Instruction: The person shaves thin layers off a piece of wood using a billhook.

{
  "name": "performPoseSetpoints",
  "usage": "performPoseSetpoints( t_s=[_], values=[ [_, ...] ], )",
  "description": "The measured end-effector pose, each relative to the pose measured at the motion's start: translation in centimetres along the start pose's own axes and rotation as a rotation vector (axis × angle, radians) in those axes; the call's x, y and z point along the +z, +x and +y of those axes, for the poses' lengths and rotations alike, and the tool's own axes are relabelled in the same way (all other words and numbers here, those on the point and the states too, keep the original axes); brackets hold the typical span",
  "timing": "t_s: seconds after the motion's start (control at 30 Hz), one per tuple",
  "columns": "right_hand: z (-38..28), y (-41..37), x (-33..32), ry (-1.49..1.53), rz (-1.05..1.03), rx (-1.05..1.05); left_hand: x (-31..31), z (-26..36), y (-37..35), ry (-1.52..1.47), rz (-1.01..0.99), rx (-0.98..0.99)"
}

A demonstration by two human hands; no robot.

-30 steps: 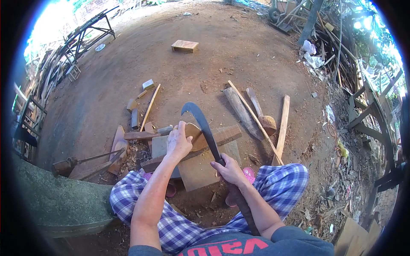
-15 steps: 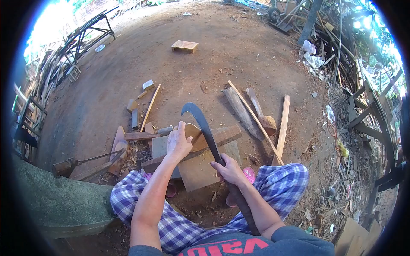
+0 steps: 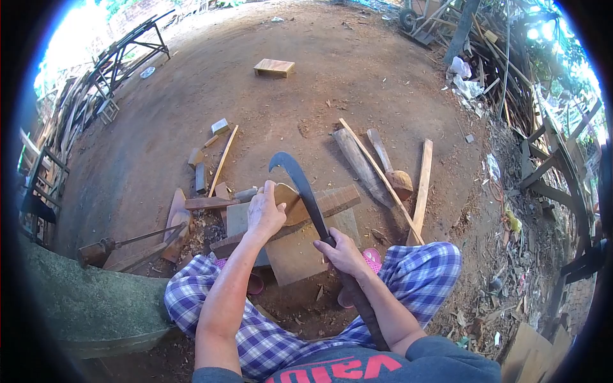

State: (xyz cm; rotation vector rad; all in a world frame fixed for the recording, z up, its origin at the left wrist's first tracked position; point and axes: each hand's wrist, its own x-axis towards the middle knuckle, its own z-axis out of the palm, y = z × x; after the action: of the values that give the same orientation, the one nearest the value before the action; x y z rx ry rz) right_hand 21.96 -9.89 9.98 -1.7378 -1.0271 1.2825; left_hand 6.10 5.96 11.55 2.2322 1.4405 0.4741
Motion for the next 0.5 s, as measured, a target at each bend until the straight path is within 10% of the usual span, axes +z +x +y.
performPoseSetpoints(
  t_s=[0.5],
  values=[
    [-0.31, -0.13, -0.12, 0.000, -0.009, -0.004, -0.05, 0.15, -0.05, 0.009, 0.000, -0.004]
  ],
)
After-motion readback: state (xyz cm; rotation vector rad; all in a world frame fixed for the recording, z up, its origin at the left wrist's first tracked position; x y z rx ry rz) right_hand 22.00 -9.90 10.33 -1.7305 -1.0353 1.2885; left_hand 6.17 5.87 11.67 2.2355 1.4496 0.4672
